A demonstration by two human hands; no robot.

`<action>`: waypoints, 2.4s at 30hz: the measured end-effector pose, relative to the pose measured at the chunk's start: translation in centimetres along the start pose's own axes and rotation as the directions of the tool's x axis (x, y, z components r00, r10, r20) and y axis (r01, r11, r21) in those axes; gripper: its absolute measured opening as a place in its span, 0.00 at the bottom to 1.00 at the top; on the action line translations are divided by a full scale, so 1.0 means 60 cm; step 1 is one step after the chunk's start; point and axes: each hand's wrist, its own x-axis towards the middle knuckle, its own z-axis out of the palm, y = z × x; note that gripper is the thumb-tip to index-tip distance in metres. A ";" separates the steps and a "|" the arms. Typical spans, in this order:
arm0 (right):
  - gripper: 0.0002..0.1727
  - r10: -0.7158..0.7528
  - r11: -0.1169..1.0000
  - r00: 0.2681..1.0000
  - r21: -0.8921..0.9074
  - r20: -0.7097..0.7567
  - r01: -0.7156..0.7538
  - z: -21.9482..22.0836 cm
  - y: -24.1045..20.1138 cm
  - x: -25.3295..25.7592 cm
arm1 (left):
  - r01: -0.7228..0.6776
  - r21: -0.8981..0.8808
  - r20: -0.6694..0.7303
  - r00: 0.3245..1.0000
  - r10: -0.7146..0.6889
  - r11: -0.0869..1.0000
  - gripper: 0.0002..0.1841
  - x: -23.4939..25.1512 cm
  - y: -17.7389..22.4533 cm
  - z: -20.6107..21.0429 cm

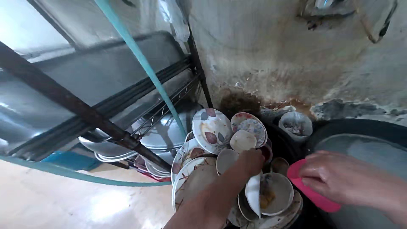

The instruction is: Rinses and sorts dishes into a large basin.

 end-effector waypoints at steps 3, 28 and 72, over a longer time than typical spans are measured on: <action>0.16 0.003 0.998 0.982 0.068 0.190 -0.016 -0.038 -0.037 0.064 | -0.046 0.026 -0.038 0.998 0.047 0.999 0.12 -0.031 0.020 -0.024; 0.15 0.422 0.675 0.883 0.721 -0.203 -0.157 0.068 -0.026 0.184 | -0.127 -0.862 -0.238 0.956 -0.170 0.490 0.60 -0.167 -0.058 0.017; 0.21 0.548 0.806 0.825 0.353 -0.138 -0.476 0.143 0.087 0.198 | -0.450 -0.793 -0.603 0.676 -0.425 0.410 0.61 -0.266 -0.115 0.164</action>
